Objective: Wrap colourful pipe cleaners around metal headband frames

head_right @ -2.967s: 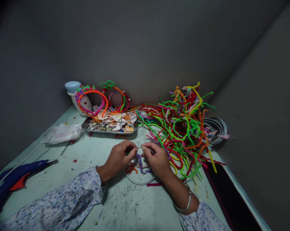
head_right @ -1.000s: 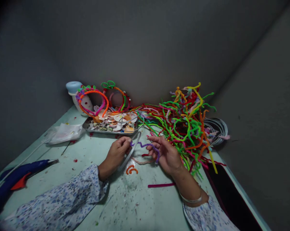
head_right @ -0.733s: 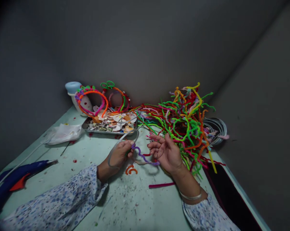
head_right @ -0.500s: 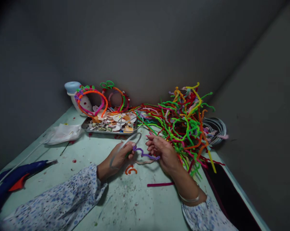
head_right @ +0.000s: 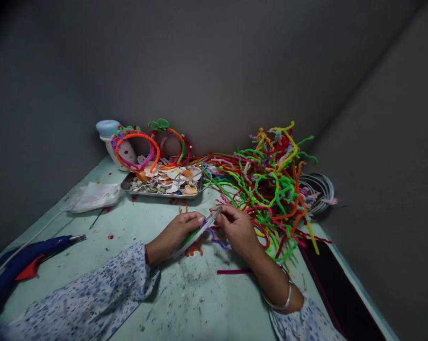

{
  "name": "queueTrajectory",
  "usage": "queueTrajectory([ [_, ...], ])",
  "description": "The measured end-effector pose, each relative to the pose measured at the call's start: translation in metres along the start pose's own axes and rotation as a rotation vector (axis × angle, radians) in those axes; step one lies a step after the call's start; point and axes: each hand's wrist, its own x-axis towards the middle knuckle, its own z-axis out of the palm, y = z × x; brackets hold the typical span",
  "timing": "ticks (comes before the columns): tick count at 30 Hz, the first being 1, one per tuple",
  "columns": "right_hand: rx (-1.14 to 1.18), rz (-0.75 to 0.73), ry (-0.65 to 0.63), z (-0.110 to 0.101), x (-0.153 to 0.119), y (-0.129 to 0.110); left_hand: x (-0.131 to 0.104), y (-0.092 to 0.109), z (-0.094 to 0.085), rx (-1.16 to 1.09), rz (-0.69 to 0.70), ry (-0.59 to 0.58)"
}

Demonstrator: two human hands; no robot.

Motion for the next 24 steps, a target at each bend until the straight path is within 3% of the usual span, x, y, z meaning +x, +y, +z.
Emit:
queueTrajectory([
  [12,-0.074,-0.017,0.007,0.001,-0.001,-0.001,-0.002,0.003,0.001,0.1,-0.073,0.007],
  [24,-0.069,-0.007,-0.019,0.004,-0.004,-0.015,-0.004,0.006,0.007,0.211,0.041,-0.008],
])
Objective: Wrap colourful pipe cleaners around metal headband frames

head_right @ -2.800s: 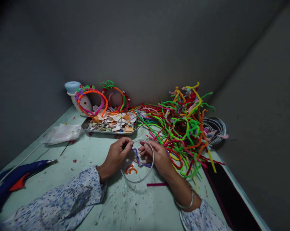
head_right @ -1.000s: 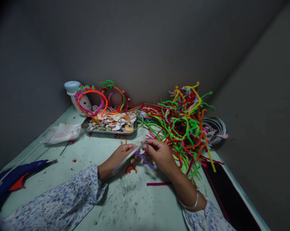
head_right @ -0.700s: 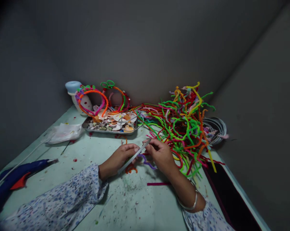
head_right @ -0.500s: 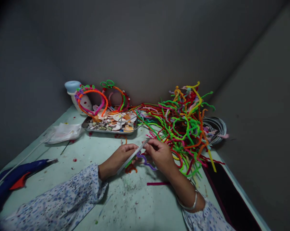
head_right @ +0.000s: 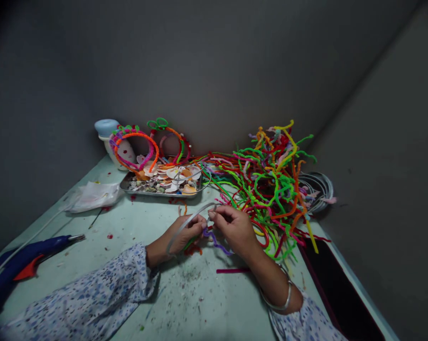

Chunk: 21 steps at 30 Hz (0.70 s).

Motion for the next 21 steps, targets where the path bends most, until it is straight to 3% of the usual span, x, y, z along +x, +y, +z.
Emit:
queueTrajectory([
  [9,0.0,0.02,-0.017,0.0,0.002,0.008,-0.001,0.001,0.001,0.058,0.055,0.042],
  [16,0.032,0.042,-0.231,-0.001,0.0,0.002,0.008,-0.01,-0.008,-0.039,0.108,0.147],
  [21,-0.017,0.045,-0.236,-0.001,-0.001,0.003,0.014,-0.022,-0.013,-0.055,0.133,0.135],
])
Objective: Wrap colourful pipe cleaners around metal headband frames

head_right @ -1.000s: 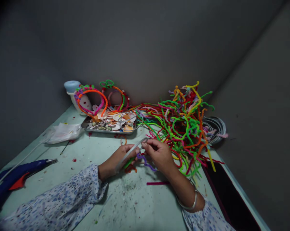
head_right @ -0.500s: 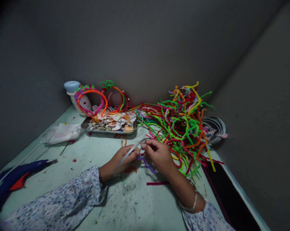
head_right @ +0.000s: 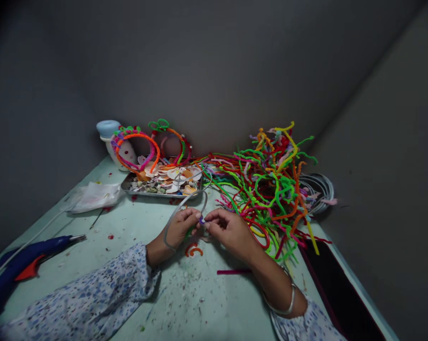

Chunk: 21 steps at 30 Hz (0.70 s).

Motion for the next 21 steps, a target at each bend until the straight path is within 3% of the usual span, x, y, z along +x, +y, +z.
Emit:
queueTrajectory([
  [8,-0.163,-0.088,0.119,-0.0068,0.0007,-0.0066,0.0002,0.0008,-0.0001,-0.091,-0.031,-0.011],
  [21,-0.32,-0.136,0.248,-0.0102,0.0029,0.0031,-0.0026,0.0035,0.0023,-0.106,-0.074,-0.023],
])
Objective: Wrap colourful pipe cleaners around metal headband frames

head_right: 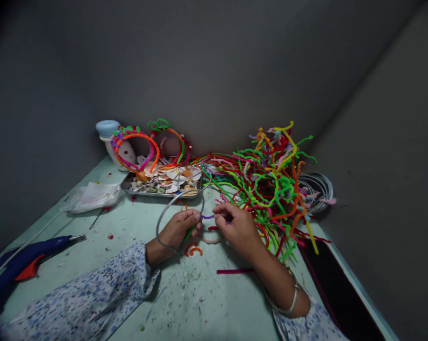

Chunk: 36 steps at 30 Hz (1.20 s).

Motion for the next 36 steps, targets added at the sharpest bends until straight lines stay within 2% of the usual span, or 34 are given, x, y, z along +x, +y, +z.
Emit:
queueTrajectory([
  [4,-0.057,-0.028,-0.016,0.001,0.0,-0.002,-0.001,0.003,0.002,-0.03,-0.025,0.008],
  [11,-0.184,-0.252,-0.022,-0.001,-0.002,-0.011,0.0,0.003,0.003,-0.019,-0.006,0.054],
  [17,-0.24,-0.341,-0.005,0.004,-0.003,-0.01,0.001,-0.003,-0.001,0.002,0.01,0.028],
  [25,-0.25,-0.382,-0.003,0.009,-0.005,-0.011,0.004,-0.014,-0.006,0.062,0.068,0.015],
  [36,-0.278,-0.39,-0.017,0.011,-0.004,-0.008,0.001,-0.013,-0.006,0.078,0.093,0.038],
])
